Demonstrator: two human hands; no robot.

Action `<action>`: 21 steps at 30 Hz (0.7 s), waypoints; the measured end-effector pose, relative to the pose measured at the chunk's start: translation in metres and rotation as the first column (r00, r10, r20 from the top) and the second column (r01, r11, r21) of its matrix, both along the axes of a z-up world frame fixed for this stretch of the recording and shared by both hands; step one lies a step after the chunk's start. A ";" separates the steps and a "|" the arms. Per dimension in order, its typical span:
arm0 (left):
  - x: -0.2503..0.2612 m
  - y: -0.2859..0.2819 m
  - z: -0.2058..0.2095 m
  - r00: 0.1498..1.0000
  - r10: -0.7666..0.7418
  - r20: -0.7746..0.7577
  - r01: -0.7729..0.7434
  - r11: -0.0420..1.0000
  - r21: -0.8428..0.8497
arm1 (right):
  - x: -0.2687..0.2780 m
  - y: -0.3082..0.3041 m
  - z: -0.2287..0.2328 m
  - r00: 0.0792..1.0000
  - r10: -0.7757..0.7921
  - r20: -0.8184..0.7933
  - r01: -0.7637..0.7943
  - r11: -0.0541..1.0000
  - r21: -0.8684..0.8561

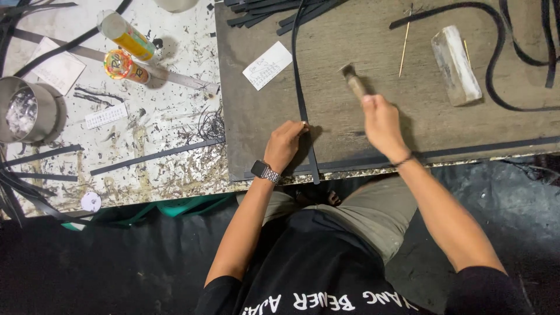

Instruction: The person uses a hammer and nail to repeatedly drive nails into a long black leather strip placed on a workbench. They position the nail, strike it with the hammer, and continue along the strip.

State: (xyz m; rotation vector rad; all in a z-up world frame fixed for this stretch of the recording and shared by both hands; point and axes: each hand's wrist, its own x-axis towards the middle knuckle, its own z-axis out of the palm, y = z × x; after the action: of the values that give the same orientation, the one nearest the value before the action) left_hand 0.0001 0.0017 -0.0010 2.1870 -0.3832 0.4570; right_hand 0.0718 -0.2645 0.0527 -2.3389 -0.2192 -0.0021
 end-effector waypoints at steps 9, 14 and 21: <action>0.002 -0.004 -0.007 0.998 -0.055 0.042 0.054 0.998 0.016 | -0.085 0.054 0.076 0.829 0.145 0.540 -0.310 0.923 0.228; 0.001 -0.003 -0.006 0.999 -0.038 0.008 0.038 0.997 0.061 | -0.091 0.017 0.053 0.937 0.201 0.287 -0.206 0.978 -0.013; 0.003 -0.002 -0.020 1.000 -0.031 -0.002 0.031 0.995 0.092 | -0.098 0.026 0.067 0.915 0.265 0.304 -0.185 0.946 -0.267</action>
State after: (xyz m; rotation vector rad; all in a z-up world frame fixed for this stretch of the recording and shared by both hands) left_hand 0.0034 -0.0004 -0.0214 2.2673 -0.4450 0.4289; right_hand -0.0266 -0.2389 0.1194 -2.5210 -0.6957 -0.2792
